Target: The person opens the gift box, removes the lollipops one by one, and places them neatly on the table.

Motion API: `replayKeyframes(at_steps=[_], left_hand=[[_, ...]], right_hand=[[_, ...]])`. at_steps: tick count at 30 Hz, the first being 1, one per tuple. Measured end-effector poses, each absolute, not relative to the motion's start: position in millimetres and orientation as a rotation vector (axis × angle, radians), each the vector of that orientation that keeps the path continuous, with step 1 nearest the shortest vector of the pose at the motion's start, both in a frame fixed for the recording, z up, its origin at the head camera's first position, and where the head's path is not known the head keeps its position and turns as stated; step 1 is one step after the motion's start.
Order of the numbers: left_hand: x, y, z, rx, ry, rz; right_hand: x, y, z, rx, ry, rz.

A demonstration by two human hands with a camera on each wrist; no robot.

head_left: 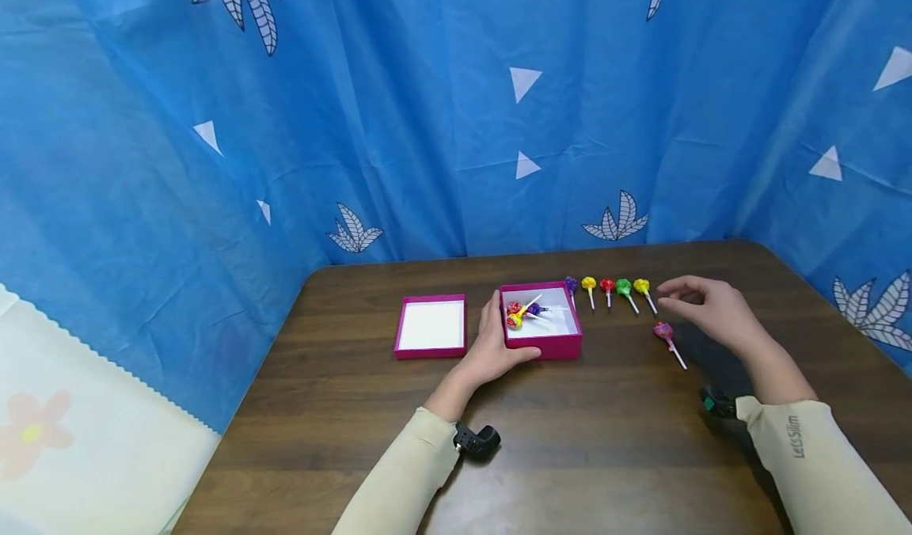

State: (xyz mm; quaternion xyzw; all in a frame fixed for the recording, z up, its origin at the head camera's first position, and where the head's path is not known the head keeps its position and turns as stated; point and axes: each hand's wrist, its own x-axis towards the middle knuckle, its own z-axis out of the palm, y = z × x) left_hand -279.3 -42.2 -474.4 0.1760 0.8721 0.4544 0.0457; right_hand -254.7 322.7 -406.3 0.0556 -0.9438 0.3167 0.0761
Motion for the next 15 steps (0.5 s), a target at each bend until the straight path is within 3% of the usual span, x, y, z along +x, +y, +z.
replayKeyframes(at_steps=[9, 15], left_hand=[[-281, -44, -473, 0.517, 2.669, 1.373], [-281, -41, -474, 0.527, 2.67, 1.38]], right_hand=[[-269, 271, -351, 0.376, -2.783, 0.982], [-281, 235, -339, 0.48, -2.834, 1.037]])
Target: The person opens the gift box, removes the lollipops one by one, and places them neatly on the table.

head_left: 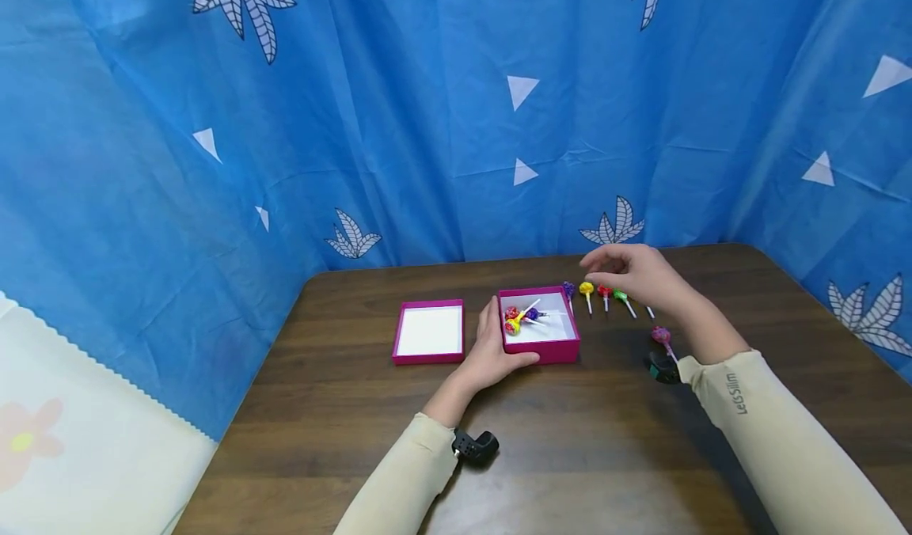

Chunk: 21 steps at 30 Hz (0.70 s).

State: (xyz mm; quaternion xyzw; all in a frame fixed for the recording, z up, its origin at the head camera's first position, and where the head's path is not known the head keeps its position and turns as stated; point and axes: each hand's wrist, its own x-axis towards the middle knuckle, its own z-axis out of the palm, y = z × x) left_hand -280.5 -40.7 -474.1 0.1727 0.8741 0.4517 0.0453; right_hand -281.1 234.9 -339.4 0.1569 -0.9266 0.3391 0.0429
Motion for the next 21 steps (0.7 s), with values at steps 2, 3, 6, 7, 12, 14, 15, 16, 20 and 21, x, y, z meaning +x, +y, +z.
replayKeyframes(at_steps=[2, 3, 6, 7, 12, 14, 15, 16, 20, 21], left_hand=[[-280, -40, -475, 0.536, 2.664, 1.384], [-280, -40, -475, 0.54, 2.665, 1.388], [-280, -39, -476, 0.551, 2.657, 1.396], [-279, -39, -476, 0.551, 2.653, 1.4], [-280, -40, -475, 0.546, 2.638, 1.408], [-281, -41, -474, 0.557, 2.648, 1.409], [-281, -41, -474, 0.561, 2.652, 1.407], [-282, -42, -474, 0.564, 2.655, 1.403], [-280, -43, -473, 0.566, 2.652, 1.389], [-280, -43, -473, 0.56, 2.649, 1.385]], right_hand=[[-285, 224, -343, 0.505, -2.845, 1.057], [-287, 219, -345, 0.515, -2.85, 1.065], [-294, 207, -355, 0.55, -2.865, 1.075], [-296, 203, -358, 0.561, -2.871, 1.074], [-304, 186, -371, 0.626, -2.877, 1.091], [-306, 180, -374, 0.655, -2.885, 1.097], [-308, 177, -375, 0.682, -2.887, 1.096], [-309, 175, -376, 0.705, -2.891, 1.096], [-312, 168, -377, 0.796, -2.906, 1.105], [-313, 166, -377, 0.814, -2.912, 1.104]])
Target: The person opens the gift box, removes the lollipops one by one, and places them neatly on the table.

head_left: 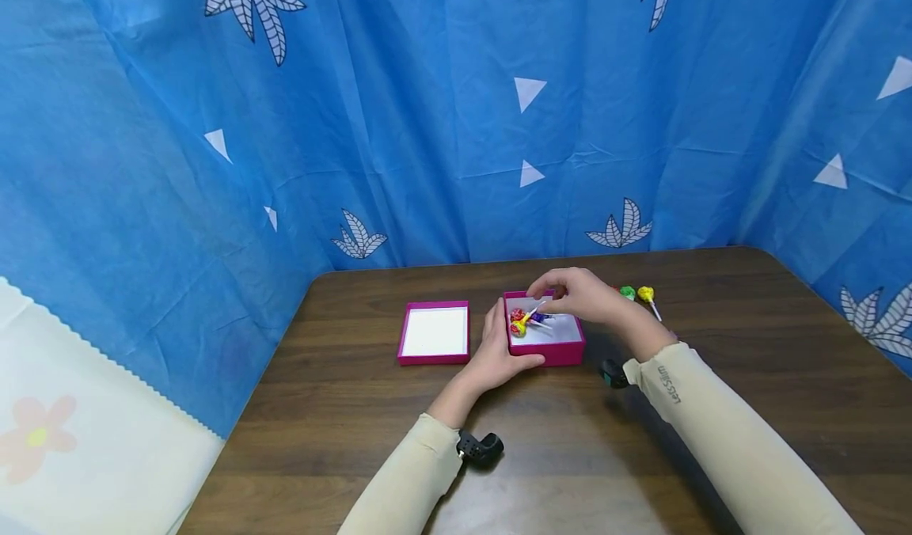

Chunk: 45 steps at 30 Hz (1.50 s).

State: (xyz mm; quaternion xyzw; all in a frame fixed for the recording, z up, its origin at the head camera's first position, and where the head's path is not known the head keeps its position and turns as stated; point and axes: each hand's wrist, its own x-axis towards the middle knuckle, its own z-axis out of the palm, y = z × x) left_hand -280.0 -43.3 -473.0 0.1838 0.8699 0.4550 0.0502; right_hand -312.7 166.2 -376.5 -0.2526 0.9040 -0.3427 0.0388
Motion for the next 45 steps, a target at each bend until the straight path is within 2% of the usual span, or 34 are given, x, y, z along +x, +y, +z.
replayKeyframes(at_steps=[23, 45], left_hand=[[-279, -44, -473, 0.574, 2.642, 1.388], [-277, -44, -474, 0.567, 2.65, 1.374]], right_hand=[[-326, 132, -393, -0.81, 2.707, -0.795], [-326, 127, -408, -0.799, 2.744, -0.636]])
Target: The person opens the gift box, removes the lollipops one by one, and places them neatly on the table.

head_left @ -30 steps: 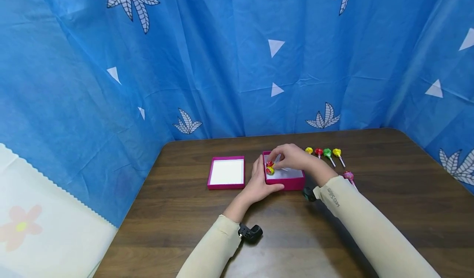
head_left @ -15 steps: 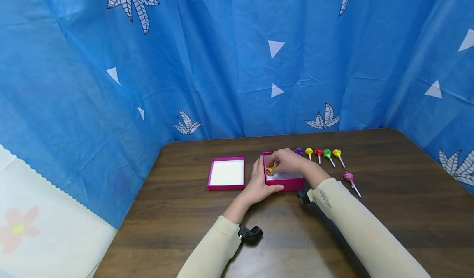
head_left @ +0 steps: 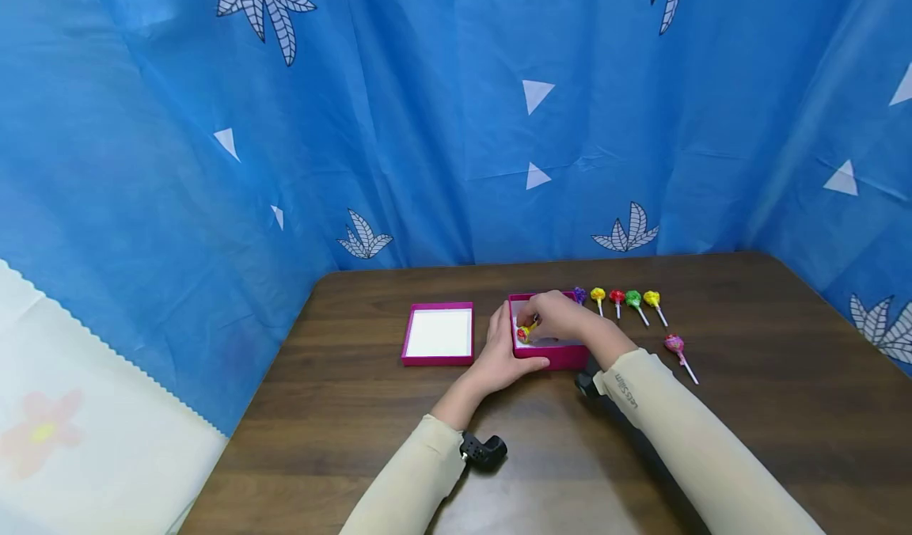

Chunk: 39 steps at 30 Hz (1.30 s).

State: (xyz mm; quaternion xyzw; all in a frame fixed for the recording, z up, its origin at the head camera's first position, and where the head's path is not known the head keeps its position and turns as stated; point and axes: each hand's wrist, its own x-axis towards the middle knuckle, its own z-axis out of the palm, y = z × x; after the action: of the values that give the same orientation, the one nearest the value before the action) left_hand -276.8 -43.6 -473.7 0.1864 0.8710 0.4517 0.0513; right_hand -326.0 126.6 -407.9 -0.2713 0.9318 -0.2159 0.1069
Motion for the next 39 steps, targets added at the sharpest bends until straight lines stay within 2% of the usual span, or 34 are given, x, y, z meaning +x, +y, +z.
replayKeyframes(at_steps=[12, 39], left_hand=[[-276, -44, -472, 0.581, 2.643, 1.37], [-279, -45, -473, 0.583, 2.647, 1.386]], right_hand=[[-326, 126, -411, -0.837, 2.759, -0.608], [-314, 138, -389, -0.795, 2.98, -0.758]])
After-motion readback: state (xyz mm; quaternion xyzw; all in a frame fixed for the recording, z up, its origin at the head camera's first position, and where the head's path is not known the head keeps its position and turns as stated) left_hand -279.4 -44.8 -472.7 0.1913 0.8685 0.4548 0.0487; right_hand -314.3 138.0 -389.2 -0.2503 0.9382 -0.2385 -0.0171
